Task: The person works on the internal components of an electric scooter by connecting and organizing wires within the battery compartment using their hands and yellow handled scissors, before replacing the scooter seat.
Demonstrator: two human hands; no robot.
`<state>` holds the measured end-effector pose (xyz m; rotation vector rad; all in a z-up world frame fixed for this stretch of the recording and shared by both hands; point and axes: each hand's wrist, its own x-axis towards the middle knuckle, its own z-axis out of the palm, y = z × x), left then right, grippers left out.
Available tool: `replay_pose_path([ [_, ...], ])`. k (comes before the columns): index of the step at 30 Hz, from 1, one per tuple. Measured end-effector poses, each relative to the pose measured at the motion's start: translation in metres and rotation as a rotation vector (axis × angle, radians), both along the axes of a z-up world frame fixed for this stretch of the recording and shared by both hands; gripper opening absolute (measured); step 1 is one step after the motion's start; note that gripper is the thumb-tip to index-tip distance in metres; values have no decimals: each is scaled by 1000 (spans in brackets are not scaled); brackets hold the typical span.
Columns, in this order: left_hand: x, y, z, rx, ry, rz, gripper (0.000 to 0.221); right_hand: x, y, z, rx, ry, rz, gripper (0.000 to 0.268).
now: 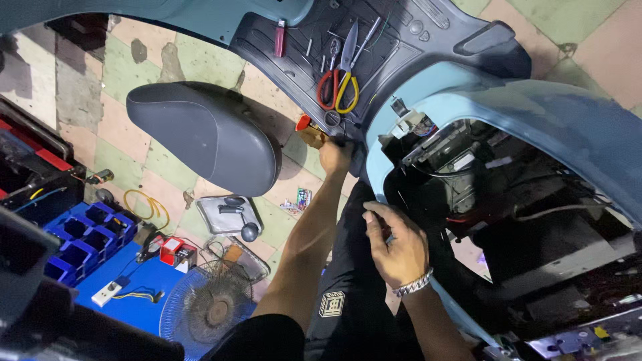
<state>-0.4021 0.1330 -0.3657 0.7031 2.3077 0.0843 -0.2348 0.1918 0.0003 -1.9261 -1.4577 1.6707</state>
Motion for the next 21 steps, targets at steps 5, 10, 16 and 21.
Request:
replay_pose_path([
  [5,1,3,-13,259,81,20,37,6,-14,-4,190,27,52,18],
  [10,12,17,-24,243,108,192,28,3,-16,-7,213,48,-2,18],
  [16,6,16,0,180,102,15,38,8,-23,-9,106,91,-50,18],
  [21,2,-35,140,614,-531,94,11,32,-35,13,-48,216,-313,18],
])
